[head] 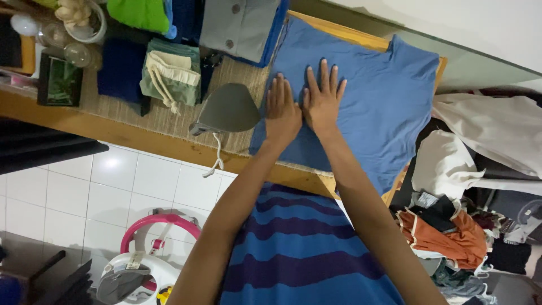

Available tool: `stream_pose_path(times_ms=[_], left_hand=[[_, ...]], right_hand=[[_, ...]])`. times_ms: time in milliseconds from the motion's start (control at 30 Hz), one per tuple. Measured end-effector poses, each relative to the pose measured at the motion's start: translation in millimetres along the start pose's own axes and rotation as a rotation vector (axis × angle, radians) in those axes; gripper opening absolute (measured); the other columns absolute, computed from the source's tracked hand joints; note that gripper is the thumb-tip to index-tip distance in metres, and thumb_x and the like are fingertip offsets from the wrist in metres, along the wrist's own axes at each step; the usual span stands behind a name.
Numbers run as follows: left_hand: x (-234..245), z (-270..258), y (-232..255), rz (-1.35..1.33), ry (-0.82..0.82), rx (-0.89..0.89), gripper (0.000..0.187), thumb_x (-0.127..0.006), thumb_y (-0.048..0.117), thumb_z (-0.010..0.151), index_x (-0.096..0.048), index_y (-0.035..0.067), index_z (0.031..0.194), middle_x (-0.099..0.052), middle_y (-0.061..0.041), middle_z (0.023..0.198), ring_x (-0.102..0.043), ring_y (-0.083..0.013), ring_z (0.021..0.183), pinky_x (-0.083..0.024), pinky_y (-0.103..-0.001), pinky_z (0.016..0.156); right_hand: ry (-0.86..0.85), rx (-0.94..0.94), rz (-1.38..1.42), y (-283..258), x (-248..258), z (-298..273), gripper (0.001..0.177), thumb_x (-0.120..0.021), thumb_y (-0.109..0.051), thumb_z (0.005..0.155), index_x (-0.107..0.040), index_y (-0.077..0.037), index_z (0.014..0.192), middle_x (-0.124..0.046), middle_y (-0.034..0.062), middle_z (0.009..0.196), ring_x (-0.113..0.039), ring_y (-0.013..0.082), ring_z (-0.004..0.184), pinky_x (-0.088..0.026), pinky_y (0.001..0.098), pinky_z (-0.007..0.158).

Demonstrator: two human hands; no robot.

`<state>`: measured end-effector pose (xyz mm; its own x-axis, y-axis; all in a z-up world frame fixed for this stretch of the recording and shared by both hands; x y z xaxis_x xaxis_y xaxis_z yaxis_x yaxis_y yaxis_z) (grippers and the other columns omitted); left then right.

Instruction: Ironing a blue t-shirt on a wooden table.

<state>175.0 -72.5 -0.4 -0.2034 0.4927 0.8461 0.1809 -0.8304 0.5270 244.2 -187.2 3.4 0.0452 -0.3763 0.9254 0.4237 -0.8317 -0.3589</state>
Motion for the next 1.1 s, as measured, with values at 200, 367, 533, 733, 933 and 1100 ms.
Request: stream_pose_path(times_ms=[200, 367, 533, 733, 933, 1100], left_hand=[[0, 11, 6, -0.014, 0.013, 0.007, 0.065, -0.051, 0.022, 0.104, -0.029, -0.012, 0.155, -0.021, -0.029, 0.166, -0.02, -0.045, 0.155, -0.02, -0.058, 0.125], [-21, 44, 0, -0.036, -0.05, -0.059, 0.062, -0.051, 0.021, 0.106, -0.032, -0.008, 0.156, -0.024, -0.023, 0.168, -0.023, -0.0408, 0.157, -0.023, -0.056, 0.127], [-8, 56, 1, 0.035, -0.005, -0.016, 0.062, -0.054, 0.021, 0.105, -0.033, -0.009, 0.155, -0.026, -0.023, 0.166, -0.024, -0.0404, 0.155, -0.024, -0.055, 0.126], [-38, 92, -1, 0.007, 0.079, -0.09, 0.055, -0.053, 0.018, 0.105, -0.04, -0.004, 0.154, -0.03, -0.017, 0.165, -0.027, -0.0372, 0.156, -0.027, -0.053, 0.127], [-51, 136, -2, 0.056, -0.019, -0.219, 0.048, -0.051, 0.021, 0.111, -0.043, 0.004, 0.155, -0.031, -0.011, 0.167, -0.029, -0.0327, 0.157, -0.026, -0.051, 0.13], [-49, 141, 5, 0.148, -0.02, -0.082, 0.059, -0.047, 0.025, 0.112, -0.029, 0.002, 0.163, -0.02, -0.012, 0.171, -0.019, -0.0296, 0.159, -0.018, -0.046, 0.131]], right_hand=[[-0.027, 0.051, -0.006, 4, -1, -1, 0.055, -0.057, -0.026, 0.105, -0.048, -0.017, 0.159, -0.022, 0.016, 0.171, -0.017, 0.045, 0.157, -0.01, 0.0697, 0.122], [-0.06, 0.097, 0.007, 18, 6, 13, 0.053, -0.055, -0.029, 0.109, -0.048, -0.019, 0.161, -0.022, 0.0138, 0.173, -0.016, 0.0439, 0.158, -0.01, 0.0714, 0.122], [-0.077, 0.105, -0.004, 28, 15, 34, 0.051, -0.055, -0.031, 0.11, -0.049, -0.021, 0.16, -0.023, 0.0137, 0.172, -0.017, 0.044, 0.158, -0.01, 0.0721, 0.121], [-0.072, 0.068, -0.003, 36, 13, 41, 0.056, -0.057, -0.03, 0.105, -0.048, -0.021, 0.158, -0.025, 0.0143, 0.17, -0.02, 0.0435, 0.156, -0.011, 0.0697, 0.121], [-0.053, 0.018, 0.087, 45, 5, 38, 0.059, -0.055, -0.024, 0.104, -0.044, -0.016, 0.161, -0.028, 0.0127, 0.172, -0.024, 0.0391, 0.16, -0.012, 0.064, 0.128], [0.0, -0.052, 0.041, 39, 9, 39, 0.059, -0.058, -0.03, 0.1, -0.049, -0.019, 0.157, -0.024, 0.0208, 0.169, -0.018, 0.0488, 0.155, -0.012, 0.0654, 0.125]])
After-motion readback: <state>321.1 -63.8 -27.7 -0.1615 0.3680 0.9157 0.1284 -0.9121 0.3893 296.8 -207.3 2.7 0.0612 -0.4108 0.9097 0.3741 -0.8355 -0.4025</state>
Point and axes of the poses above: each hand's wrist, its own z-axis towards the middle knuckle, its own x-axis out of the back of the hand, y = z × x, the point moved 1 cm from there along z, towards the middle knuckle
